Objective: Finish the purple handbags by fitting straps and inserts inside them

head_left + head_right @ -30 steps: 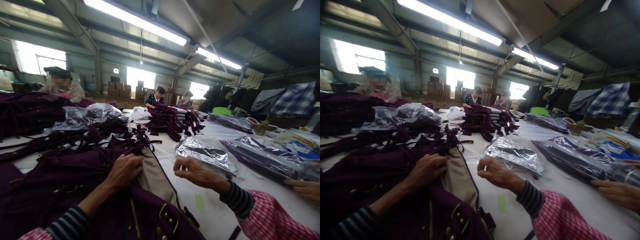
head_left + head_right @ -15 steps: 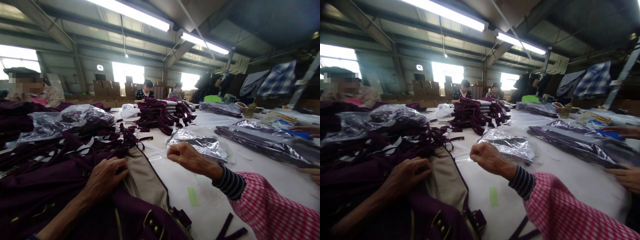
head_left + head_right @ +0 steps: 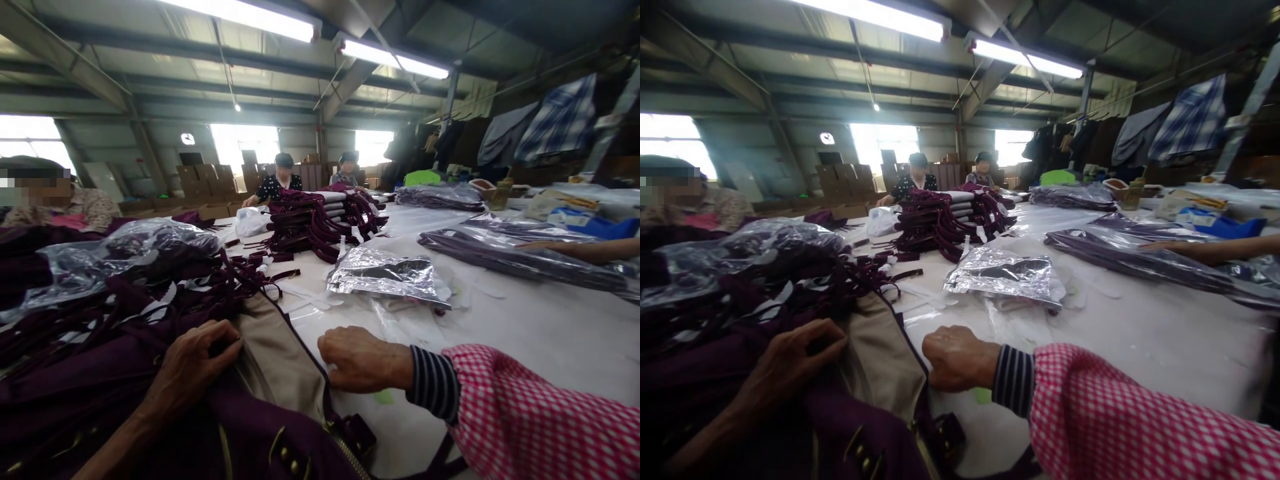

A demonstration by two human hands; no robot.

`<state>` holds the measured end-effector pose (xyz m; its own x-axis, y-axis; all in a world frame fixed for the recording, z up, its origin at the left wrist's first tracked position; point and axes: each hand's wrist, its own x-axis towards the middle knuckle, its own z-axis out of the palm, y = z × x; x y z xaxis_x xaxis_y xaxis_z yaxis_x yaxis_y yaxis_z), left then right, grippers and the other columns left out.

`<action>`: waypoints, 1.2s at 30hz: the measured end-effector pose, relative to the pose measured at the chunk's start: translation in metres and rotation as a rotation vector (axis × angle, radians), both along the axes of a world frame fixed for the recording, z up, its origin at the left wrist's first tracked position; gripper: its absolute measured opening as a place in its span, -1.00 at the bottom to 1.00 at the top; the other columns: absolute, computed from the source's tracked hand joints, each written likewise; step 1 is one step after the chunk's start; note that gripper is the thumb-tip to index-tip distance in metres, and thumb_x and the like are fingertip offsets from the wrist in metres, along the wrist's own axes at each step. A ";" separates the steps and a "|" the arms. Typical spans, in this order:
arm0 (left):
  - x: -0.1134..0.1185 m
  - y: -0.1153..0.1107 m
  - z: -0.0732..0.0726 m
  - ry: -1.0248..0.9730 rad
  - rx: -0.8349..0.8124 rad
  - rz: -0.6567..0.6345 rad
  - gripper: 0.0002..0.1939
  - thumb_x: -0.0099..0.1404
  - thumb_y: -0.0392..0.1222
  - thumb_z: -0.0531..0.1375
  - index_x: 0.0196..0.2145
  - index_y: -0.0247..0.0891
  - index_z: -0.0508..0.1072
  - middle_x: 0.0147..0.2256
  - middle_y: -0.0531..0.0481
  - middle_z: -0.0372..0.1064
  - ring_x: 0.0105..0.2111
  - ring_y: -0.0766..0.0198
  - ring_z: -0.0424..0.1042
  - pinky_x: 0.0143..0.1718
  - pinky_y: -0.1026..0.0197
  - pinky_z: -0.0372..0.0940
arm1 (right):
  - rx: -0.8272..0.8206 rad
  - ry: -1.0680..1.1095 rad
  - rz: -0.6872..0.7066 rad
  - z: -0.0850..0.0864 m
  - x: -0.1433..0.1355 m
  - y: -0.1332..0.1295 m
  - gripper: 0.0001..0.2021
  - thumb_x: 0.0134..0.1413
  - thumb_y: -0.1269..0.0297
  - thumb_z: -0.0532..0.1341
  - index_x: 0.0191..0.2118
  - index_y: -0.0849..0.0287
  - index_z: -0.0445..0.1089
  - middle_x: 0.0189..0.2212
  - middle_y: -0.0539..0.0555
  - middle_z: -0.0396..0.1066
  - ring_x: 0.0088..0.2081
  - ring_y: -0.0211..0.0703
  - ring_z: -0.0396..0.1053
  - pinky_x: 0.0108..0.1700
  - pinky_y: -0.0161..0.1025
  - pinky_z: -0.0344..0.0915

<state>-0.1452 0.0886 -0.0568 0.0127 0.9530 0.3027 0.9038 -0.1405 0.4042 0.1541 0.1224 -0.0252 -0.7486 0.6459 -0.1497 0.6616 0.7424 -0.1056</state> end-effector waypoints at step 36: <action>0.007 -0.004 0.008 0.076 0.014 -0.031 -0.92 0.32 -0.18 0.16 -0.30 -0.16 0.46 -0.25 0.02 0.48 -0.17 0.19 0.43 -0.19 0.19 0.12 | -0.605 0.769 -0.264 0.000 -0.024 0.016 -0.80 0.03 0.18 0.21 -0.39 0.25 0.36 -0.56 -0.02 0.42 -0.62 -0.26 0.42 -0.69 -0.46 0.08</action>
